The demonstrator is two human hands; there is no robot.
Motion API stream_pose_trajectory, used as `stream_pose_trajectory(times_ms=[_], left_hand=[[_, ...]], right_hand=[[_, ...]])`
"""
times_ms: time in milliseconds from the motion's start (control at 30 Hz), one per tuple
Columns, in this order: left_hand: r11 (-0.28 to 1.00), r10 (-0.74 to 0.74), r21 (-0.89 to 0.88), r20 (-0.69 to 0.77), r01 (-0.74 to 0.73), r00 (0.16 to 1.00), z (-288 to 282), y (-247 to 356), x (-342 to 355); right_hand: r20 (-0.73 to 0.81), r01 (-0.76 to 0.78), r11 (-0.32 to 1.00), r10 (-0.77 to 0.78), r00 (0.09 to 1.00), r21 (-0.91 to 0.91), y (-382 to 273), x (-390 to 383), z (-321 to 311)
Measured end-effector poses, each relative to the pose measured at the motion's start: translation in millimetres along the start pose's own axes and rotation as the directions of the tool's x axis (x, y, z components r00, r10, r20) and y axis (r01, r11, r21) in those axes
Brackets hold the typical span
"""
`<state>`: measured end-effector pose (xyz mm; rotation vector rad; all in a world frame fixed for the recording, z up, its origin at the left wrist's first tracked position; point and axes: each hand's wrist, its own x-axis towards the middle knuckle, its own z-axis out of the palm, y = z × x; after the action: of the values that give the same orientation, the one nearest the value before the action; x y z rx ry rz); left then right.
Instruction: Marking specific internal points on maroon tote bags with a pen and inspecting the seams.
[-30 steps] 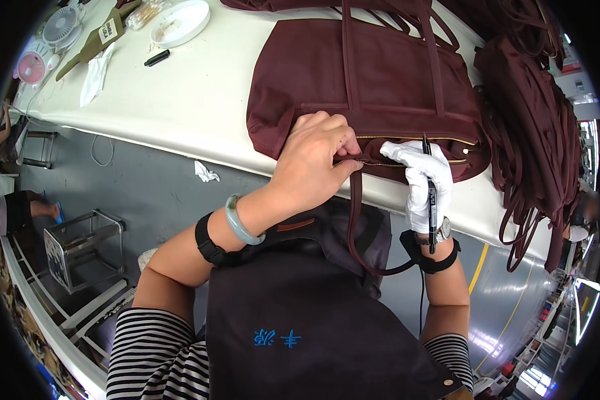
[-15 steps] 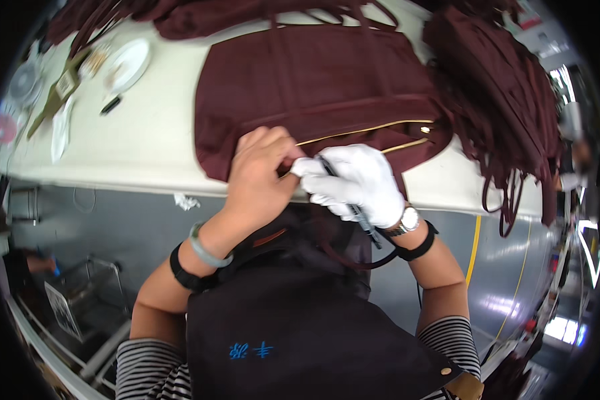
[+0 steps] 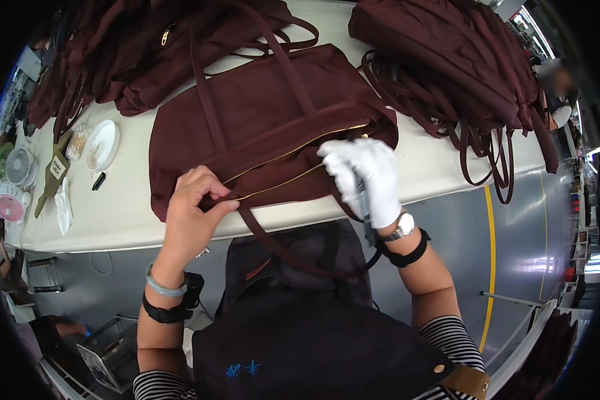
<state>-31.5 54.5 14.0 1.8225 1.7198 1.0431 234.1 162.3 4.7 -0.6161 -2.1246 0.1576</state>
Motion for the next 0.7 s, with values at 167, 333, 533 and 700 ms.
stream_pose_trajectory(times_ms=[167, 333, 533, 700], left_hand=[[0.987, -0.041, 0.163, 0.175, 0.012, 0.984, -17.6, 21.4, -0.2], [0.968, 0.234, 0.073, 0.061, -0.238, 0.970, 10.6, 65.4, 1.6], [0.946, 0.271, 0.167, 0.072, -0.279, 0.960, 75.6, 79.5, 35.8], [0.927, 0.198, 0.305, 0.100, -0.219, 0.975, 91.4, 70.5, 28.5]], right_hand=[[-0.083, 0.082, 0.995, -0.086, 0.993, -0.054, 27.5, -14.5, -15.2], [-0.103, -0.022, 0.991, 0.035, 0.994, 0.130, 15.3, -41.3, -22.8], [-0.204, -0.019, 0.985, 0.054, 0.978, 0.169, 9.8, -65.0, -18.9], [-0.171, -0.004, 0.991, 0.026, 0.985, 0.131, 11.0, -75.3, -18.5]])
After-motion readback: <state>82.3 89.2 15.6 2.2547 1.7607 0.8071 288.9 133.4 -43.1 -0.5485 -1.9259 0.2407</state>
